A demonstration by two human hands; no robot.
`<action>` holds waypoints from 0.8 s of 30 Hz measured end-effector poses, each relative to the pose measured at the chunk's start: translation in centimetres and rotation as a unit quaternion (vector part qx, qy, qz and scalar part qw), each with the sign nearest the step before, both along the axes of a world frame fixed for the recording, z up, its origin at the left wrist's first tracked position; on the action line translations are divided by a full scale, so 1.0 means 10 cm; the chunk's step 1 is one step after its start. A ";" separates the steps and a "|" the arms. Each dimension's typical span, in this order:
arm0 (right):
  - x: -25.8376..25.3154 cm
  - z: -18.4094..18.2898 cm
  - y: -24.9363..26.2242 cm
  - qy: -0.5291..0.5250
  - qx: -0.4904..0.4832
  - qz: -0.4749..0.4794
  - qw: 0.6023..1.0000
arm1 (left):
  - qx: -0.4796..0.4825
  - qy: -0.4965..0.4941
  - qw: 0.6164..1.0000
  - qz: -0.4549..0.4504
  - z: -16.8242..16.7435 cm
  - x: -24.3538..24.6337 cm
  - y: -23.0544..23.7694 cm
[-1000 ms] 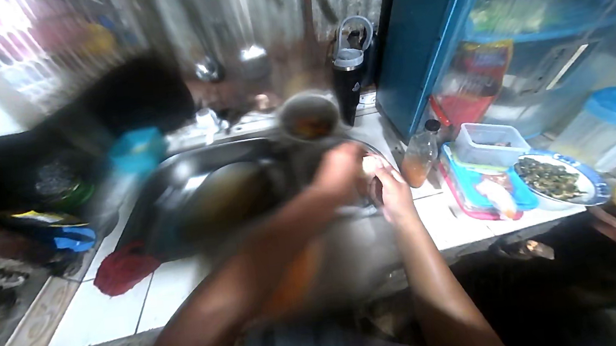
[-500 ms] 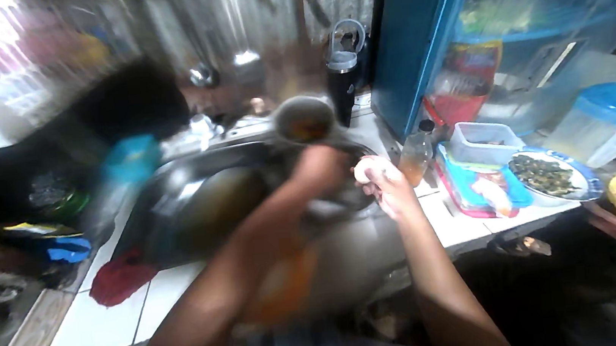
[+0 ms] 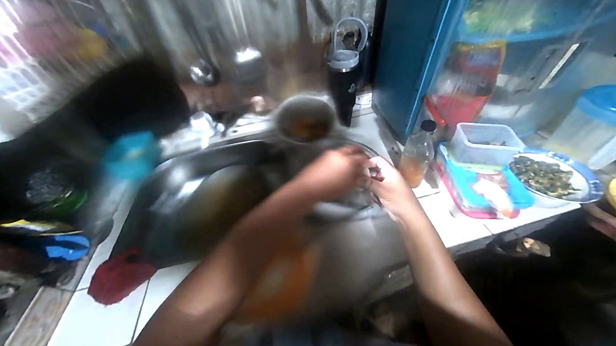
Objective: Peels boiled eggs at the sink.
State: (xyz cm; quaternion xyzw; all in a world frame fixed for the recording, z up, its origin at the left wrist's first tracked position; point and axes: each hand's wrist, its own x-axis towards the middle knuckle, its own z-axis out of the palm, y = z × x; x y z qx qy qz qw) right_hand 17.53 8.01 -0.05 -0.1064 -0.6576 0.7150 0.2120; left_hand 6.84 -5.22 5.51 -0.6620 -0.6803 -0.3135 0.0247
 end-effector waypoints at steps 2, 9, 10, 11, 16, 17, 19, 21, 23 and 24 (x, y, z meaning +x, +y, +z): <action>0.00 0.03 -0.02 -0.010 0.007 0.003 1.000 | -0.006 0.002 1.000 0.014 -0.02 0.03 0.00; -0.03 0.07 -0.09 -0.047 -0.020 -0.010 0.999 | -0.047 -0.017 0.998 0.048 -0.02 0.05 0.02; -0.04 0.06 -0.09 -0.049 -0.020 -0.010 0.999 | -0.049 -0.020 0.997 0.048 -0.03 0.04 0.02; -0.04 0.06 -0.09 -0.050 -0.021 -0.011 0.998 | -0.049 -0.022 0.997 0.048 -0.04 0.04 0.02; -0.04 0.05 -0.07 -0.066 -0.027 -0.013 0.997 | -0.050 -0.026 0.997 0.054 -0.08 0.04 0.04; -0.03 0.04 -0.07 -0.066 -0.028 -0.013 0.997 | -0.057 -0.029 0.996 0.059 -0.08 0.05 0.05; -0.02 0.04 -0.06 -0.064 -0.027 -0.005 0.998 | -0.067 -0.041 0.995 0.063 -0.06 0.05 0.05; 0.00 0.03 -0.05 -0.058 -0.029 0.017 0.998 | -0.052 -0.041 0.996 0.059 -0.05 0.03 0.04; 0.02 0.04 -0.06 -0.043 -0.035 0.030 0.998 | -0.019 -0.022 0.998 0.060 -0.06 0.01 0.04; 0.03 0.03 -0.06 -0.033 -0.036 0.033 0.998 | -0.001 -0.021 0.997 0.068 -0.07 0.00 0.05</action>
